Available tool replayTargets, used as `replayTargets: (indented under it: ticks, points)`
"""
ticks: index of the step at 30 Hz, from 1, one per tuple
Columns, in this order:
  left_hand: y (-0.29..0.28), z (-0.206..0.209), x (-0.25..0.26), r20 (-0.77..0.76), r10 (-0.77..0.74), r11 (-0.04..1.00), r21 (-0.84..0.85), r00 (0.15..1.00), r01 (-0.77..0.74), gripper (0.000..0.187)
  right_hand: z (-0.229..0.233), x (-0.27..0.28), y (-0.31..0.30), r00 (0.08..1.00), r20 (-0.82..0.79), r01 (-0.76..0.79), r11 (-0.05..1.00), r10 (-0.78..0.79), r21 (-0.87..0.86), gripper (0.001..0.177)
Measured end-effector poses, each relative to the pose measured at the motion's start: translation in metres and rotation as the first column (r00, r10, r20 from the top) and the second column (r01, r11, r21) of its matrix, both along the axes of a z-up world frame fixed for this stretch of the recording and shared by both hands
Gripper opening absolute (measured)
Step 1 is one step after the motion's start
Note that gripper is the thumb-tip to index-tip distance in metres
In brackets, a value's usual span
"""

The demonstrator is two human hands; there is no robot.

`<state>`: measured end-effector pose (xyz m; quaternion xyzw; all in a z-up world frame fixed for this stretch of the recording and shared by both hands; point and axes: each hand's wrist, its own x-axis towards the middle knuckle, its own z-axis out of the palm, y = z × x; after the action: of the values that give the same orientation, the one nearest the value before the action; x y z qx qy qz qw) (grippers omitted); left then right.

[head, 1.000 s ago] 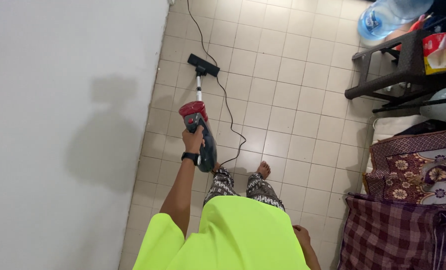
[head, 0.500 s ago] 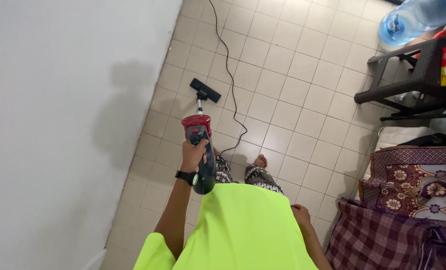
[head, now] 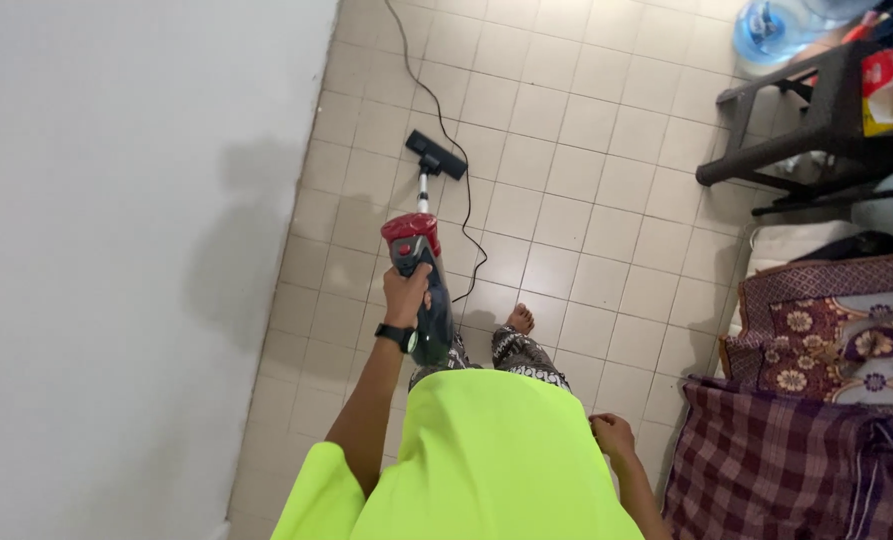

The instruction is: Vacuuming a tiled floor using a stick vacuum cleaner in a hallway area.

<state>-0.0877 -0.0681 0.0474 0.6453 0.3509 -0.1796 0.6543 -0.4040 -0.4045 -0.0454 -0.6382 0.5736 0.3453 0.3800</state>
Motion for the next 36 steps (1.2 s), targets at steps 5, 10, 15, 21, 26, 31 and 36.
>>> replayTargets:
  ticks: [5, 10, 15, 21, 26, 31, 36]
  points:
    - [-0.009, -0.034, 0.045, 0.066, -0.070, 0.997, 0.049, 0.995, 0.067, 0.024, 0.003, -0.026, 0.026, 0.993, -0.019, 0.114, 0.993, -0.115, -0.014, 0.033]
    - [-0.008, -0.038, 0.073, 0.051, -0.097, 0.993, 0.071, 0.994, 0.093, 0.019, 0.028, -0.030, 0.070, 0.976, -0.048, 0.211, 0.977, -0.212, -0.010, 0.034]
    - [0.003, -0.026, 0.062, 0.032, -0.116, 0.990, 0.080, 0.993, 0.114, 0.019, -0.009, -0.054, 0.087, 0.974, -0.116, 0.195, 0.981, -0.195, -0.006, 0.041]
    - [0.014, -0.007, 0.018, 0.051, -0.160, 0.983, 0.097, 0.986, 0.154, 0.027, -0.033, -0.055, 0.066, 0.996, -0.053, 0.075, 0.997, -0.074, 0.015, 0.048]
    - [0.013, -0.037, -0.036, 0.224, -0.278, 0.960, 0.033, 0.934, 0.278, 0.029, -0.099, -0.084, -0.003, 0.974, 0.130, -0.174, 0.981, 0.185, -0.090, 0.042]
    - [-0.015, -0.027, -0.084, 0.203, -0.214, 0.977, 0.039, 0.955, 0.211, 0.026, -0.065, -0.058, -0.047, 0.963, 0.145, -0.218, 0.973, 0.228, -0.080, 0.040]
    - [-0.037, -0.005, -0.111, 0.155, -0.169, 0.984, 0.090, 0.973, 0.156, 0.024, -0.100, -0.082, -0.091, 0.944, 0.175, -0.275, 0.960, 0.280, -0.055, 0.040]
